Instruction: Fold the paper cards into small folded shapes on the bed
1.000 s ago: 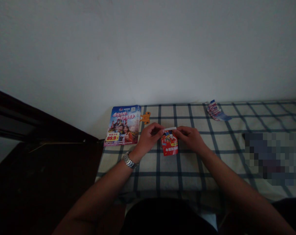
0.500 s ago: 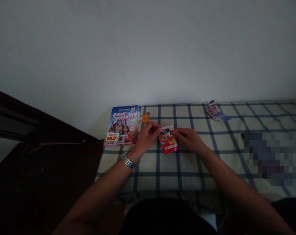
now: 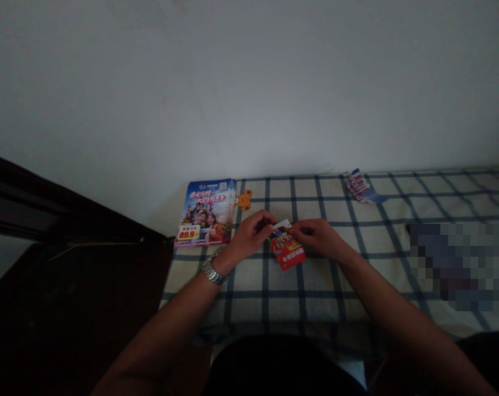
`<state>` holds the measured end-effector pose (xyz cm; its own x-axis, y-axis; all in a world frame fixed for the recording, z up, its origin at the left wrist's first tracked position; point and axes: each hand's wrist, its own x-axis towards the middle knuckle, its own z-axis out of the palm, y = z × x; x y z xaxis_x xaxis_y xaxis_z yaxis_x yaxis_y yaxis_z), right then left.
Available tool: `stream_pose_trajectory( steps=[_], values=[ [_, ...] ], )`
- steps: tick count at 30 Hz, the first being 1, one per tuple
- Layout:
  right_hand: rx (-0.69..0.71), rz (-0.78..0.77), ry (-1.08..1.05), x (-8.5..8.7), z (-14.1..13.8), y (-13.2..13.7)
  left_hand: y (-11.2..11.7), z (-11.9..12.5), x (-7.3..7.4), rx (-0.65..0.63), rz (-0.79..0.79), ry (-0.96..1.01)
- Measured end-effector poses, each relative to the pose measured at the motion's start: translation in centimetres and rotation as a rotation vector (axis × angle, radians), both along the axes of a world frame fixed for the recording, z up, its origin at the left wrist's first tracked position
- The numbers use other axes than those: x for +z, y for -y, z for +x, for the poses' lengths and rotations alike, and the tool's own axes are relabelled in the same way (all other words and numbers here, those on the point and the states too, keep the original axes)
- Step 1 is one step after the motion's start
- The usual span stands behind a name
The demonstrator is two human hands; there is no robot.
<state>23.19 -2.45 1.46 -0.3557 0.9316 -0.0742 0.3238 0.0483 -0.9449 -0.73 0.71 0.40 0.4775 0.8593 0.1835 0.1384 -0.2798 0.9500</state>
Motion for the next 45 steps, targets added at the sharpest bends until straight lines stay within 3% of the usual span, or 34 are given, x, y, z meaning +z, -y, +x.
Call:
stream_pose_trajectory(
  steps=[4,10,21,30,45],
  values=[
    [0.084,-0.034,0.009,-0.11,-0.1,0.26,0.33,0.18,0.12,-0.088,-0.051,-0.016],
    [0.151,0.003,0.051,-0.65,-0.27,0.27,0.46,0.51,0.03,-0.058,-0.007,-0.088],
    [0.108,0.062,0.122,-0.14,-0.58,0.24,0.3,0.51,0.65,0.096,0.002,-0.08],
    [0.091,0.098,0.16,0.14,-0.66,0.25,0.1,0.39,0.23,-0.018,-0.007,-0.183],
    [0.092,0.079,0.132,-0.59,-0.33,-0.1,0.02,0.39,0.91,0.076,0.033,-0.185]
  ],
)
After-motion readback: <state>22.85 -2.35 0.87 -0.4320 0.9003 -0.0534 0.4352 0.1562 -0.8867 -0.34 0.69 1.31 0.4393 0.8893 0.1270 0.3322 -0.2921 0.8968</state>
